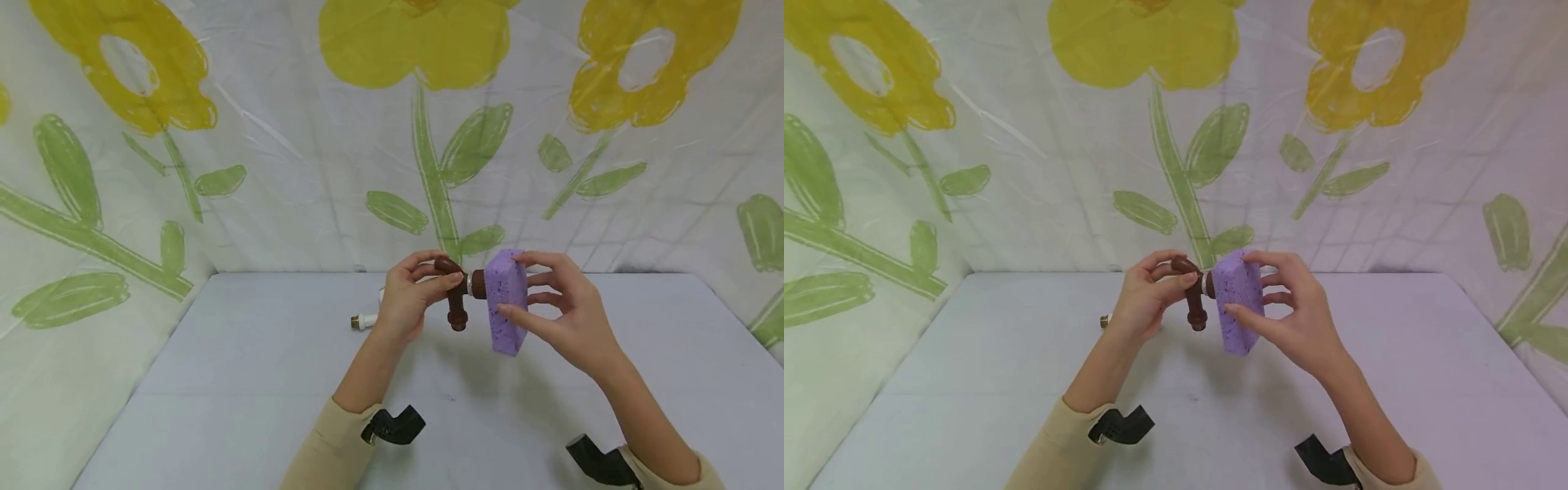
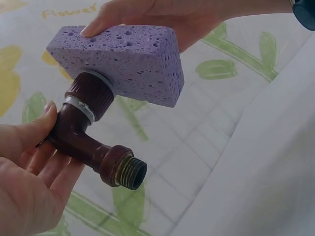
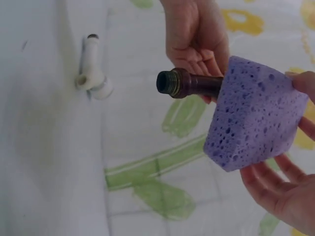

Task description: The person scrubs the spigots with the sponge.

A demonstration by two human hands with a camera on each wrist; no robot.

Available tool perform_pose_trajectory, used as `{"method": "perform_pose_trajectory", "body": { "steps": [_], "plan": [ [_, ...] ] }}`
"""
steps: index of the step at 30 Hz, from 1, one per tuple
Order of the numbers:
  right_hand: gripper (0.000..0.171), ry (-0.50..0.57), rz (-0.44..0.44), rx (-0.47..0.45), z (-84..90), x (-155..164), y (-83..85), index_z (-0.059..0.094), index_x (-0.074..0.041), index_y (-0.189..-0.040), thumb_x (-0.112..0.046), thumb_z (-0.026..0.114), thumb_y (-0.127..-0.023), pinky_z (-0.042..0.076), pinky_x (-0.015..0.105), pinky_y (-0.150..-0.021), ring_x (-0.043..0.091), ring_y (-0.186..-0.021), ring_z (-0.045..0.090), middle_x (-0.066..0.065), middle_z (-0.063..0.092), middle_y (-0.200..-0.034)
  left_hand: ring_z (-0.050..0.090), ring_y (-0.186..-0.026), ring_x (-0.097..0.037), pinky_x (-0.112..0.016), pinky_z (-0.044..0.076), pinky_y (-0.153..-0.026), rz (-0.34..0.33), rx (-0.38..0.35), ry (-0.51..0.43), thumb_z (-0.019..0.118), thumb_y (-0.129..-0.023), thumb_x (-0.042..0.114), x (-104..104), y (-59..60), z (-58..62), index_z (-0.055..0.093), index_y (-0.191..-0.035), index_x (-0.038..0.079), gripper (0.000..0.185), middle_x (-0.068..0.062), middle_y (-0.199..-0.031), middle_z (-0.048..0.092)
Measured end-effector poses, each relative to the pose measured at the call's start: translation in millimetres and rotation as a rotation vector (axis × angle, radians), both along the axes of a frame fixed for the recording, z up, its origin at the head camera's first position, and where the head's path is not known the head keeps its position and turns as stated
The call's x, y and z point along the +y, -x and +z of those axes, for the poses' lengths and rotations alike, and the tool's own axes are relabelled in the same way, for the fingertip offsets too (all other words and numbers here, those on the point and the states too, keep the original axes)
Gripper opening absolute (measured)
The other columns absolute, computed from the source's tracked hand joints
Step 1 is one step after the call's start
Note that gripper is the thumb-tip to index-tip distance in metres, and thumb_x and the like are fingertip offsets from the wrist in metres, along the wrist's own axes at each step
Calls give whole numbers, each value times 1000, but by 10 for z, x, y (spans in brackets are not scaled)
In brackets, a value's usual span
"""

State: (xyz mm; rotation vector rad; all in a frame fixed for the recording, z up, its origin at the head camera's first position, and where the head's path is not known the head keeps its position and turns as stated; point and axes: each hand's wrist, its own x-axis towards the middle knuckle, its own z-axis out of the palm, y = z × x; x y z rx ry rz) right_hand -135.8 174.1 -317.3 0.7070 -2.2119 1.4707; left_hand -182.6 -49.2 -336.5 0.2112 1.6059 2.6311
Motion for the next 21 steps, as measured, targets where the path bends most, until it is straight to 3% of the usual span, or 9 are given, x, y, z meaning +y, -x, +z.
{"method": "perform_pose_trajectory", "body": {
  "steps": [5, 12, 16, 21],
  "plan": [
    [68, 38, -16, -57, -7, 39, 38, 57, -4, -144, 19, 77, -83, 59, 14, -81, 6, -102, 69, -6, 62, -136, 74, -76, -13, -37, 66, -84, -17, 4, 44, 71, -88, -19, 2, -7, 9, 67, -119, -9, 33, -5, -88, 73],
    [61, -33, 47, -176, -4, 107, 83, 46, -13, -155, 5, 66, -100, 64, 24, -75, 8, -106, 67, 1, 51, -145, 73, -76, -13, -34, 65, -83, -3, -21, 4, 68, -89, -20, 10, -8, 32, 64, -123, -11, 35, -1, -85, 70],
    [69, -53, 101, -206, -5, 102, 75, 43, -14, -157, 6, 71, -97, 65, 29, -74, 12, -105, 68, 7, 48, -150, 73, -75, -14, -31, 65, -78, 51, -34, -39, 69, -89, -19, 12, -7, 25, 67, -120, -7, 33, -2, -84, 70],
    [84, -73, 92, -147, -11, 42, 44, 45, -13, -156, 10, 83, -84, 64, 24, -79, 8, -105, 69, 2, 51, -145, 72, -72, -14, -28, 64, -72, 106, -40, -61, 71, -90, -16, 13, 5, 4, 69, -117, -6, 29, -2, -83, 72]
  ]
}}
